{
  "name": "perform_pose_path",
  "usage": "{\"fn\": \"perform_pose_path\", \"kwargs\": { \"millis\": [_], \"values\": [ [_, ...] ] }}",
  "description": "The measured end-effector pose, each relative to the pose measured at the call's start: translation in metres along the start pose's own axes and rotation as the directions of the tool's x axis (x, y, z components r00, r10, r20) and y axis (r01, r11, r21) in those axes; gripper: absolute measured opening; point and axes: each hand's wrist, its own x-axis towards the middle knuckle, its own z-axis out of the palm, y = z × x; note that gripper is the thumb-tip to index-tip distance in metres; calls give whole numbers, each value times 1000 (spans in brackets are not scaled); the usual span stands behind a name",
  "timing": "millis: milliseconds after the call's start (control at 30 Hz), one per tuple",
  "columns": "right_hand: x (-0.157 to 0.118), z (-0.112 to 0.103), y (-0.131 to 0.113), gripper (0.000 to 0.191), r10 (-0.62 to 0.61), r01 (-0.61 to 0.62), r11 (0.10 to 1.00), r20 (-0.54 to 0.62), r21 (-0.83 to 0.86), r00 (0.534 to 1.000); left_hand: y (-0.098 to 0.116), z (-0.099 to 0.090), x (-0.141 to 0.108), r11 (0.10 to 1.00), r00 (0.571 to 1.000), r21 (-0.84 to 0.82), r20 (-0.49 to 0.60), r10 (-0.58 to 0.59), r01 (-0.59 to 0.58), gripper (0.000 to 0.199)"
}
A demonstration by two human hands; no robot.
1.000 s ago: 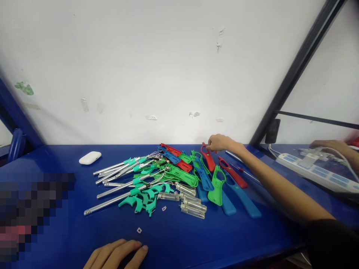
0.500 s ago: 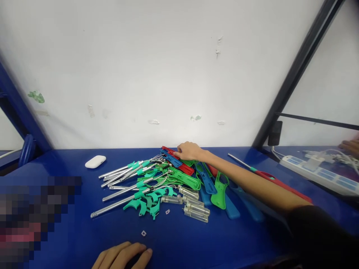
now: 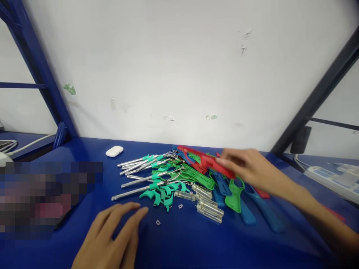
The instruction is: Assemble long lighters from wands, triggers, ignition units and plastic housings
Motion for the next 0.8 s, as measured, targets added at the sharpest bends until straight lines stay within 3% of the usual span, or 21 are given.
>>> {"fn": "perform_pose_path", "kwargs": {
  "millis": [67, 167, 233, 367, 500, 600, 700, 800],
  "values": [
    [-40, 10, -12, 48, -53, 51, 995, 27, 82, 998, -6, -2, 17, 994, 993, 61, 73, -90, 86, 32],
    [-82, 31, -30, 35, -145, 116, 955, 89, 274, 985, -12, 1, 42, 977, 946, 116, 255, -201, 176, 34],
    [-97, 45, -38, 35, -189, 151, 934, 89, 324, 978, -14, 5, 56, 971, 914, 147, 334, -230, 191, 36],
    [-104, 69, -42, 33, -143, 115, 949, 78, 293, 987, -17, 9, 68, 951, 863, 225, 412, -291, 214, 35],
    [-104, 85, -40, 31, -83, 62, 961, 66, 270, 994, -18, 9, 69, 939, 842, 268, 434, -319, 217, 34],
    [-105, 90, -40, 24, -61, 54, 960, 17, 276, 998, -16, 7, 68, 931, 855, 287, 399, -331, 226, 36],
    [-108, 91, -40, 13, -90, 113, 963, -102, 244, 991, -15, 3, 64, 925, 877, 292, 340, -339, 244, 36],
    [-111, 92, -40, 34, -155, 193, 967, -216, 167, 964, -13, -4, 57, 933, 904, 263, 285, -318, 246, 37]
  ]
}}
